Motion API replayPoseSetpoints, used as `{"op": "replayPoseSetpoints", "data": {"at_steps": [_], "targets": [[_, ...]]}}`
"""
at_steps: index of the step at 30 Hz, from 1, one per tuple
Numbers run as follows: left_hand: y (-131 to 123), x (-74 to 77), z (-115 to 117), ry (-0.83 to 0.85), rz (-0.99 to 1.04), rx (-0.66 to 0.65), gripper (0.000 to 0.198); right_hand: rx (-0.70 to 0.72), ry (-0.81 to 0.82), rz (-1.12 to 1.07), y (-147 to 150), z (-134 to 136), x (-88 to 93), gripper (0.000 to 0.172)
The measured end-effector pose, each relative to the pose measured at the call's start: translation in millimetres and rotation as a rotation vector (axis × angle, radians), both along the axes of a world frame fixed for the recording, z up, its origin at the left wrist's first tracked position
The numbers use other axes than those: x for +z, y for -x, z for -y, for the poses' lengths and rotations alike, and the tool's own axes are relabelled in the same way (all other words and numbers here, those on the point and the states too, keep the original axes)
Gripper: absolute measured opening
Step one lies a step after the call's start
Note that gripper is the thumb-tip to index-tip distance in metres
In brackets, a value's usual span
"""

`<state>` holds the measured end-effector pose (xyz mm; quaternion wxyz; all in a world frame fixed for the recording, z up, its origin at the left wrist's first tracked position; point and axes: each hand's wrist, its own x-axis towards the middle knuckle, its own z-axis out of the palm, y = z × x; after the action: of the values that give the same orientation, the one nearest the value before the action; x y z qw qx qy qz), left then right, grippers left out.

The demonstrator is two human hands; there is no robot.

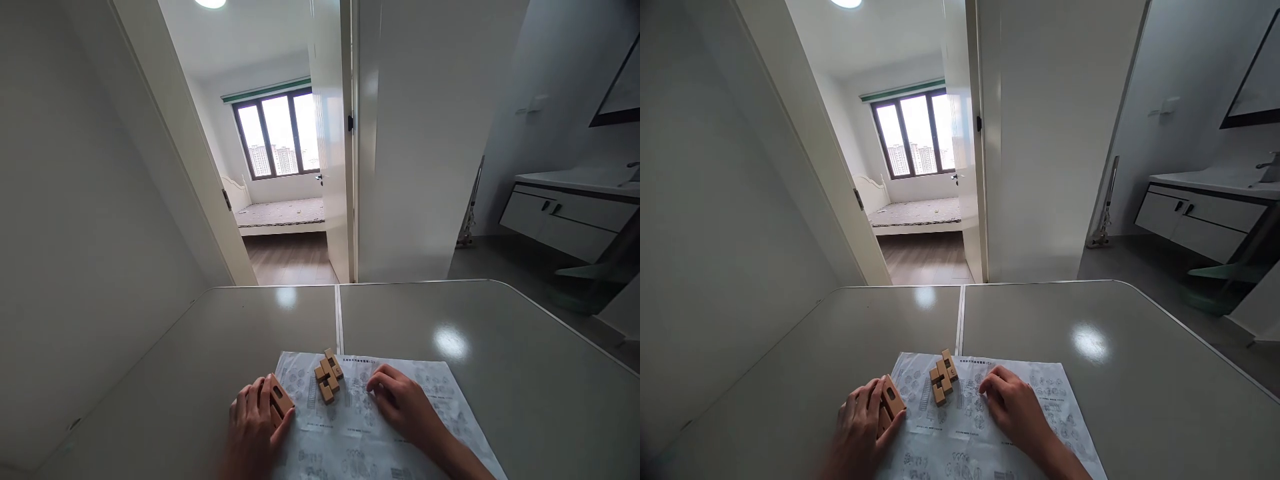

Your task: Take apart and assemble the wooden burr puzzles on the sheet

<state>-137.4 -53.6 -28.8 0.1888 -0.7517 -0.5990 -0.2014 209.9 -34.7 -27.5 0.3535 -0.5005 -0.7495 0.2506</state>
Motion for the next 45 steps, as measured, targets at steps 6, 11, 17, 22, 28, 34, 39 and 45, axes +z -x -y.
{"op": "replayPoseSetpoints", "data": {"at_steps": [6,11,17,22,28,34,39,45], "targets": [[-1,-14.6,30,-0.074,-0.021,-0.127,0.070,0.007,0.004,-0.005,0,1,2.1,0.022],[-18,-16.5,40,-0.034,-0.090,-0.275,0.079,0.007,-0.003,-0.006,-1,1,3.7,0.022],[-54,-9.4,43,-0.001,-0.033,-0.387,0.078,0.004,-0.009,-0.007,-1,2,4.0,0.022],[-83,-12.7,39,0.019,0.050,-0.484,0.080,0.001,-0.006,0.004,-2,1,1.6,0.022],[-117,1.6,30,0.205,0.124,-0.597,0.079,0.001,-0.014,-0.002,-2,2,2.4,0.023],[-147,31.0,23,0.341,0.249,-0.669,0.070,-0.004,-0.004,-0.033,-1,2,3.0,0.022],[-168,39.3,16,0.347,0.301,-0.661,0.058,-0.043,0.038,-0.177,-3,-2,-0.3,0.022],[-187,28.1,-2,0.337,0.288,-0.672,0.056,-0.171,0.087,-0.307,-9,-6,-0.7,0.019]]}}
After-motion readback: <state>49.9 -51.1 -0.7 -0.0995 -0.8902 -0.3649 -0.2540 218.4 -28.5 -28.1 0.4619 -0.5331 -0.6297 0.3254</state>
